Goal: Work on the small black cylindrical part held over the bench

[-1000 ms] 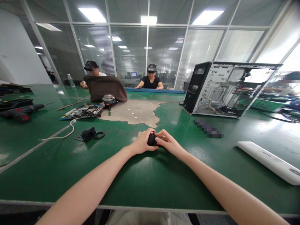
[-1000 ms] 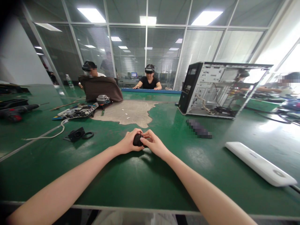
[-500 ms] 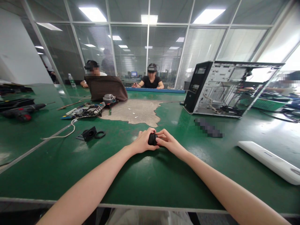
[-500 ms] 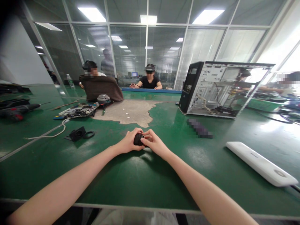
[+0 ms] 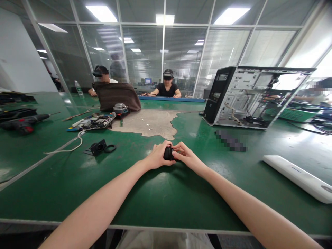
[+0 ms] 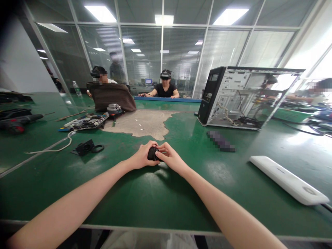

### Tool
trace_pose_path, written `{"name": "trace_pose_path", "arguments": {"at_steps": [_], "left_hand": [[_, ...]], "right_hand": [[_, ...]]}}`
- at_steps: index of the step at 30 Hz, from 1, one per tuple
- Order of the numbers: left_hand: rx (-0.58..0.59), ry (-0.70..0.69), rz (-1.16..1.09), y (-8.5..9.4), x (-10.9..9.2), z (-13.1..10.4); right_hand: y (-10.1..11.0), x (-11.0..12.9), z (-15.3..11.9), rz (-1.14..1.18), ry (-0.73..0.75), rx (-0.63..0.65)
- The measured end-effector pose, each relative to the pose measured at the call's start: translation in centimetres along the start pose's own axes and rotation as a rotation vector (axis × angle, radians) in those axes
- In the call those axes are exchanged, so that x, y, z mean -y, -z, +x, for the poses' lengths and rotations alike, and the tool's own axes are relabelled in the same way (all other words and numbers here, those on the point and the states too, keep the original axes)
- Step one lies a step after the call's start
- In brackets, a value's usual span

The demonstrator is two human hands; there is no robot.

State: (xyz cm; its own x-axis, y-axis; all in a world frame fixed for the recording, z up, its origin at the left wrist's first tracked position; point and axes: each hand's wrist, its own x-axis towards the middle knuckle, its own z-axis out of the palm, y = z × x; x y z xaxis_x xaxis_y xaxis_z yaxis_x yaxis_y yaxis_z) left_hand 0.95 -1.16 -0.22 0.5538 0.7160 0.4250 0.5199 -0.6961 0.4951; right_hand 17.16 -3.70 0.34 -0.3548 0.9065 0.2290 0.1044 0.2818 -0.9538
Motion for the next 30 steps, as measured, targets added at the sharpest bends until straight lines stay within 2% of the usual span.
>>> {"name": "trace_pose_path", "arguments": {"at_steps": [6, 13, 22, 30], "left_hand": [[0.005, 0.004, 0.002, -0.01, 0.09, 0.07], [0.007, 0.0, 0.004, -0.05, 0.11, -0.01], [0.014, -0.008, -0.001, 0.03, 0.09, 0.03], [0.015, 0.024, -0.004, 0.07, -0.07, -0.01]], "right_hand": [[-0.09, -1.02, 0.49, 0.008, -0.056, -0.043], [0.1, -0.29, -0.05, -0.008, 0.013, 0.039], [-0.27, -1.0, 0.38, -0.019, -0.056, -0.055], [-0.01, -0.28, 0.05, -0.012, 0.015, 0.011]]}}
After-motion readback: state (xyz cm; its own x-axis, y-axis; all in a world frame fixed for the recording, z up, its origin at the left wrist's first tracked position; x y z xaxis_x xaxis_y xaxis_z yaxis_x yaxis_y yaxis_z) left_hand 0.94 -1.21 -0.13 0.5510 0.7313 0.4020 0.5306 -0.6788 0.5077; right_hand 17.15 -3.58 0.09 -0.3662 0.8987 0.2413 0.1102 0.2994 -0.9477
